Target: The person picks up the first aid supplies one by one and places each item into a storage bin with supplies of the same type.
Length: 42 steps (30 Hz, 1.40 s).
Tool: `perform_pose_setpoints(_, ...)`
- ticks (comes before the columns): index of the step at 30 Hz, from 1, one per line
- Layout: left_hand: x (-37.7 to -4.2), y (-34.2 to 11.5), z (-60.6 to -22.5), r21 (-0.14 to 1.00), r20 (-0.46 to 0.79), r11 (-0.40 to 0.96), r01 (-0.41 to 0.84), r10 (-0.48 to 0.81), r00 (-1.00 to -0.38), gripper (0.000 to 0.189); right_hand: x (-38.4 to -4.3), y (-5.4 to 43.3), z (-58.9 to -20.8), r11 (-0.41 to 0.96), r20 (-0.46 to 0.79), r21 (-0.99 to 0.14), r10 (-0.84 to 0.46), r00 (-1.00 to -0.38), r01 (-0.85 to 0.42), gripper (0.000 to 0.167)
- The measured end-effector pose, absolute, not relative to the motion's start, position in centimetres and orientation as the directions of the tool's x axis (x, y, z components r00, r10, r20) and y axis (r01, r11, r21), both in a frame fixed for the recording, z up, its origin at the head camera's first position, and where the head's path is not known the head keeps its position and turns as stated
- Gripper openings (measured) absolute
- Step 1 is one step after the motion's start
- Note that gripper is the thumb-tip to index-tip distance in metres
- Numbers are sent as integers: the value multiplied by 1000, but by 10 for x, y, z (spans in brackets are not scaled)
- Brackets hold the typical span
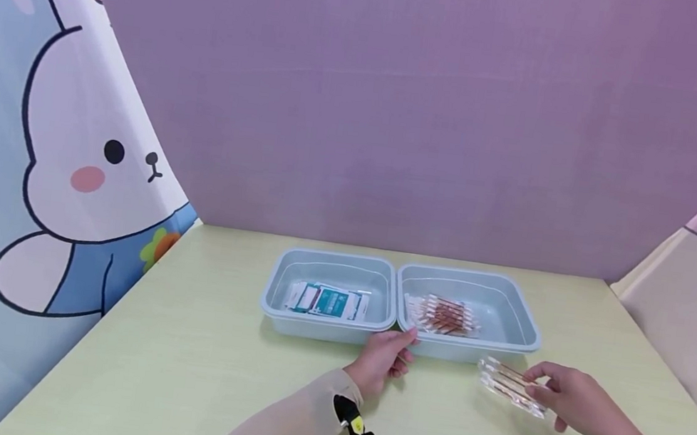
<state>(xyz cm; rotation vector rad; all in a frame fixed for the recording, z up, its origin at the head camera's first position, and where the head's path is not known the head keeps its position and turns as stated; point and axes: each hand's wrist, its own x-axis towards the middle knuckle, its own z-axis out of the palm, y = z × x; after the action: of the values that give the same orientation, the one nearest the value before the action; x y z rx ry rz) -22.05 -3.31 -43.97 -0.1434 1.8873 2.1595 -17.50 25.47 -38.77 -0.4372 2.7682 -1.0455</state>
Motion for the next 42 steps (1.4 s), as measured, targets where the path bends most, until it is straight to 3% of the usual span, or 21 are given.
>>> perform_pose_setpoints(23,-221,-32,-440,948,-258,-152,-281,156,-953,30,-199,240,-360,703,133,-623,-338,-932,-343,15)
perform_pose_setpoints(42,-218,-32,-437,951,-229,-176,-254,149,-962,28,-234,211,-354,660,90,-665,-393,-915,-349,18)
